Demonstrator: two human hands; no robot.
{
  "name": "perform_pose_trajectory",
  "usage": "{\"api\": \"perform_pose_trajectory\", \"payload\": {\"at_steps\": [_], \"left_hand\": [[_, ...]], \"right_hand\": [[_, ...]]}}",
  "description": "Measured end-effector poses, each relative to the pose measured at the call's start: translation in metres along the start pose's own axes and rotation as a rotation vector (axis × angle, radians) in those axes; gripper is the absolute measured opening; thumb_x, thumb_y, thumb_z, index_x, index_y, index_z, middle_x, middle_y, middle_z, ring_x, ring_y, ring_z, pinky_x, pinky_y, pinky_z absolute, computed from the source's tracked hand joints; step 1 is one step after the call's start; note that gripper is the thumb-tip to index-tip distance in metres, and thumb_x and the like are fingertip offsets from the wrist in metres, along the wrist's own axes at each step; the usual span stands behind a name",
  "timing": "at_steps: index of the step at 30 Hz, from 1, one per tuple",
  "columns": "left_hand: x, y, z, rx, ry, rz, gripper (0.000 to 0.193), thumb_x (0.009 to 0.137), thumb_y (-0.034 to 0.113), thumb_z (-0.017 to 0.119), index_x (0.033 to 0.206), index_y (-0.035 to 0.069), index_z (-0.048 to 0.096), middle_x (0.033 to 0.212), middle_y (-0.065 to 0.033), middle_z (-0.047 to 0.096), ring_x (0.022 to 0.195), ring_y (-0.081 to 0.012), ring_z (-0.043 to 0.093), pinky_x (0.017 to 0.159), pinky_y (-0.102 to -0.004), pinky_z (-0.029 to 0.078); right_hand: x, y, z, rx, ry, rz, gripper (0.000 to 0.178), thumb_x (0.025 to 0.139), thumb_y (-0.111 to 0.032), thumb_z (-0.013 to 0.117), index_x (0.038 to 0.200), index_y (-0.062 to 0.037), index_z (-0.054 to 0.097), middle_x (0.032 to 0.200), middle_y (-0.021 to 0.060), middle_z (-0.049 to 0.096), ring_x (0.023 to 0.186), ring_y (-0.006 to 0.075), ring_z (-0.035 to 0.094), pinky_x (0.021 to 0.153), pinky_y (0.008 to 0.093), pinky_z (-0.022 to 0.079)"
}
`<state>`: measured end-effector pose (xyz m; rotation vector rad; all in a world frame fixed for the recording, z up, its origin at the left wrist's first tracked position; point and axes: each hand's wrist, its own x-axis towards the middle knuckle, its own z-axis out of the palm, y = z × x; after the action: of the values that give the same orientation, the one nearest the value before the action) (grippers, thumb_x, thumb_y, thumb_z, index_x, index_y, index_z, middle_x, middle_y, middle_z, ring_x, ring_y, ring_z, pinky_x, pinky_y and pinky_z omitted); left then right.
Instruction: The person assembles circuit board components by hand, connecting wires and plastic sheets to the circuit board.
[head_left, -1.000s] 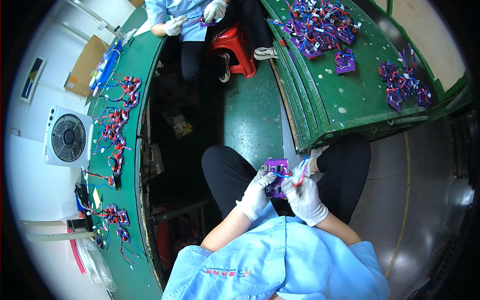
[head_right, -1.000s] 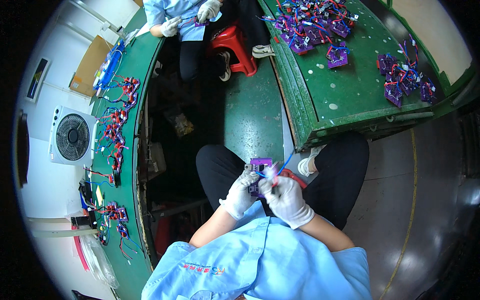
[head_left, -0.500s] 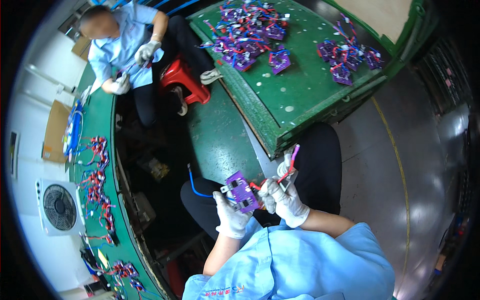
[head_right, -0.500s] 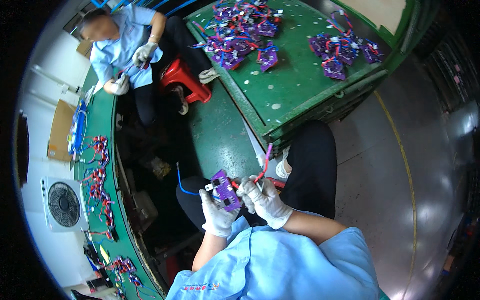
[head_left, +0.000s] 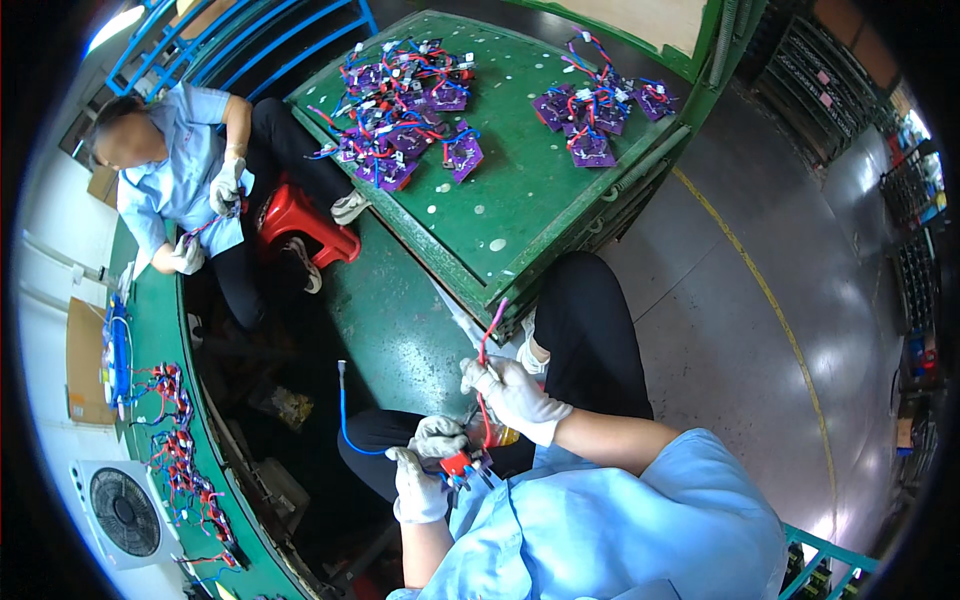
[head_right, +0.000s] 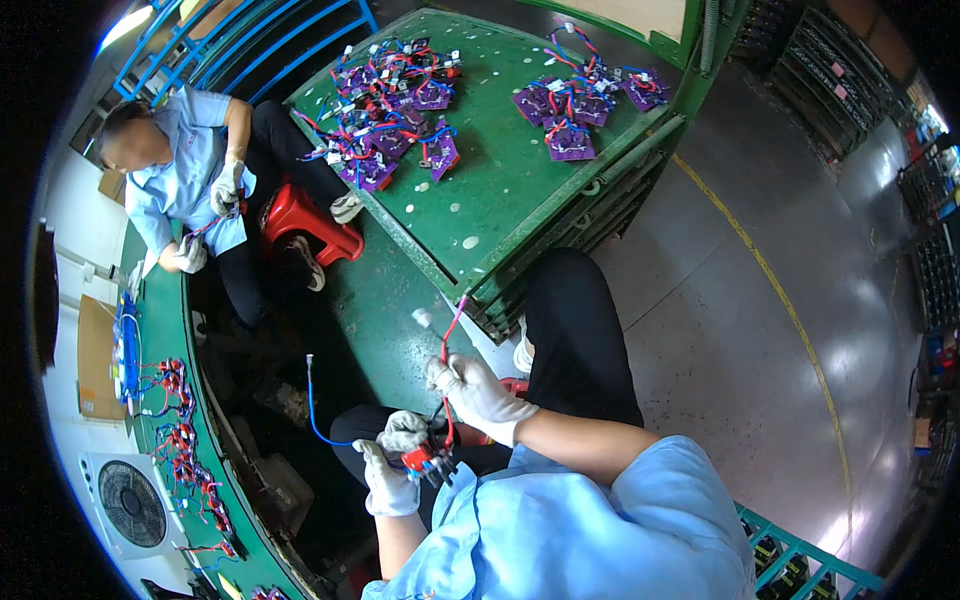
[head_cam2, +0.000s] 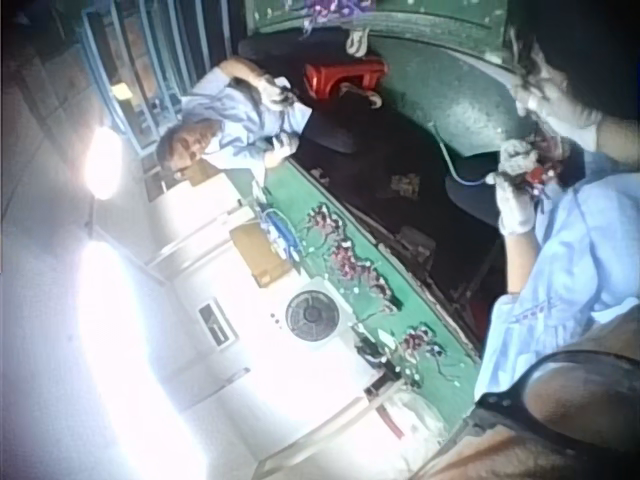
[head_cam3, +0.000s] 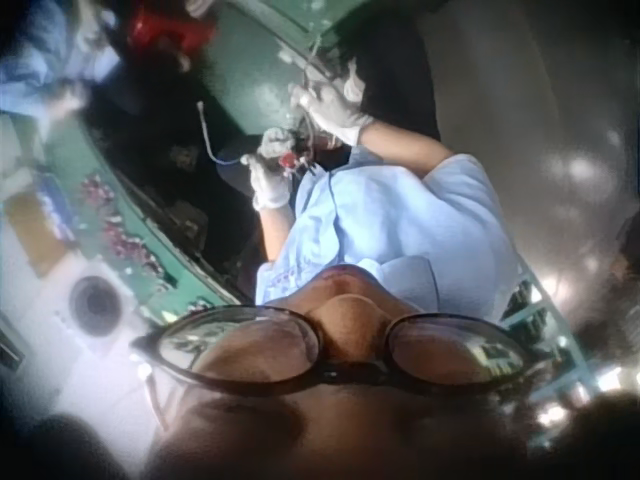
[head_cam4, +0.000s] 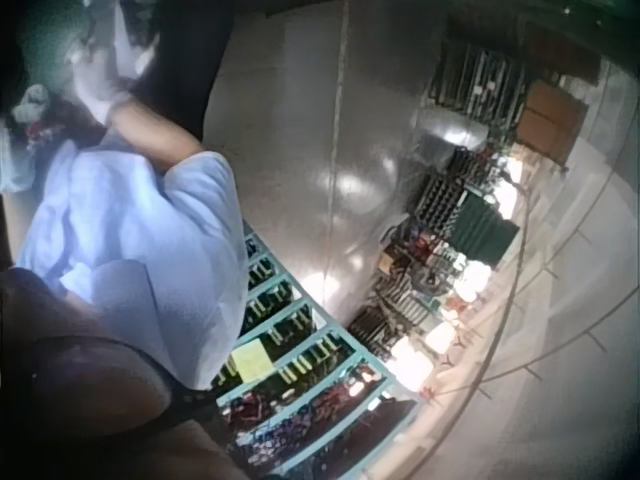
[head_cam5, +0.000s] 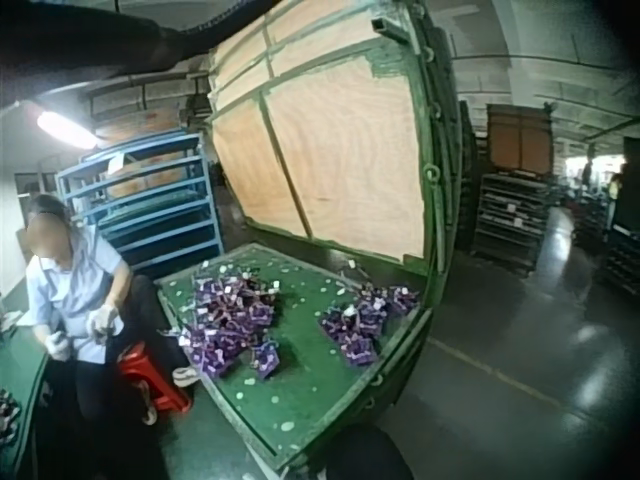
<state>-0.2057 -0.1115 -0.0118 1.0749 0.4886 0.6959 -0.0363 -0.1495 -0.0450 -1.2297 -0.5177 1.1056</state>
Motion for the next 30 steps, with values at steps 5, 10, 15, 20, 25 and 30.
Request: {"api": "perform_pose_trajectory", "payload": {"at_steps": [5, 10, 15, 20, 25, 30], "left_hand": [[0.0, 0.011, 0.016, 0.357, -0.195, -0.024, 0.075, 0.089, 0.061, 0.029, 0.08, -0.002, 0.068, 0.088, -0.0148, 0.056, 0.085, -0.0246, 0.053, 0.075, -0.0349, 0.042], [0.003, -0.002, 0.011, 0.088, -0.032, 0.087, 0.054, 0.091, 0.047, 0.042, 0.111, -0.002, 0.053, 0.095, -0.0115, 0.053, 0.089, -0.0221, 0.051, 0.08, -0.0345, 0.04], [-0.024, -0.024, -0.023, -0.094, 0.074, -0.369, 0.058, 0.084, 0.033, 0.06, 0.129, 0.003, 0.04, 0.122, -0.0054, 0.046, 0.104, -0.0177, 0.05, 0.09, -0.0296, 0.039], [-0.01, -0.043, -0.044, 0.426, -0.345, -0.252, 0.047, 0.086, 0.029, 0.055, 0.123, 0.002, 0.046, 0.125, -0.007, 0.048, 0.105, -0.0201, 0.052, 0.091, -0.0336, 0.04], [-0.001, -0.027, -0.005, -0.361, 0.269, -0.368, 0.046, 0.096, 0.043, 0.035, 0.097, 0.001, 0.055, 0.081, -0.0102, 0.06, 0.071, -0.0212, 0.058, 0.064, -0.0321, 0.048], [0.01, -0.004, -0.013, -0.223, 0.493, -0.262, 0.059, 0.096, 0.05, 0.026, 0.08, 0.005, 0.06, 0.071, -0.005, 0.06, 0.064, -0.0181, 0.057, 0.062, -0.0294, 0.047]], "right_hand": [[0.001, 0.005, 0.011, -0.388, -0.027, -0.496, 0.021, 0.091, -0.02, 0.052, 0.077, -0.0038, 0.053, 0.056, 0.0146, 0.05, 0.051, 0.0339, 0.051, 0.047, 0.04, 0.036], [-0.002, -0.024, 0.019, -0.506, 0.024, -0.983, 0.012, 0.084, -0.014, 0.058, 0.082, -0.0046, 0.051, 0.063, 0.0117, 0.055, 0.053, 0.0328, 0.055, 0.047, 0.0403, 0.042], [0.003, -0.051, 0.025, -0.682, -0.461, -1.006, 0.019, 0.069, -0.018, 0.063, 0.08, -0.0052, 0.054, 0.063, 0.0097, 0.053, 0.057, 0.0297, 0.057, 0.05, 0.0394, 0.044], [0.014, -0.056, 0.034, -1.028, -0.675, -0.788, 0.019, 0.071, -0.024, 0.057, 0.068, -0.0054, 0.06, 0.062, 0.0127, 0.058, 0.063, 0.0311, 0.061, 0.057, 0.0377, 0.048], [0.04, -0.07, 0.05, -0.885, -0.606, -0.259, 0.05, 0.082, -0.054, 0.052, 0.075, -0.0052, 0.062, 0.071, 0.0182, 0.062, 0.07, 0.0358, 0.061, 0.063, 0.0422, 0.047], [0.021, -0.038, 0.024, -0.464, -0.275, -0.263, 0.046, 0.074, -0.019, 0.075, 0.109, -0.0007, 0.053, 0.096, 0.0141, 0.062, 0.089, 0.0202, 0.061, 0.077, 0.0314, 0.049]]}}
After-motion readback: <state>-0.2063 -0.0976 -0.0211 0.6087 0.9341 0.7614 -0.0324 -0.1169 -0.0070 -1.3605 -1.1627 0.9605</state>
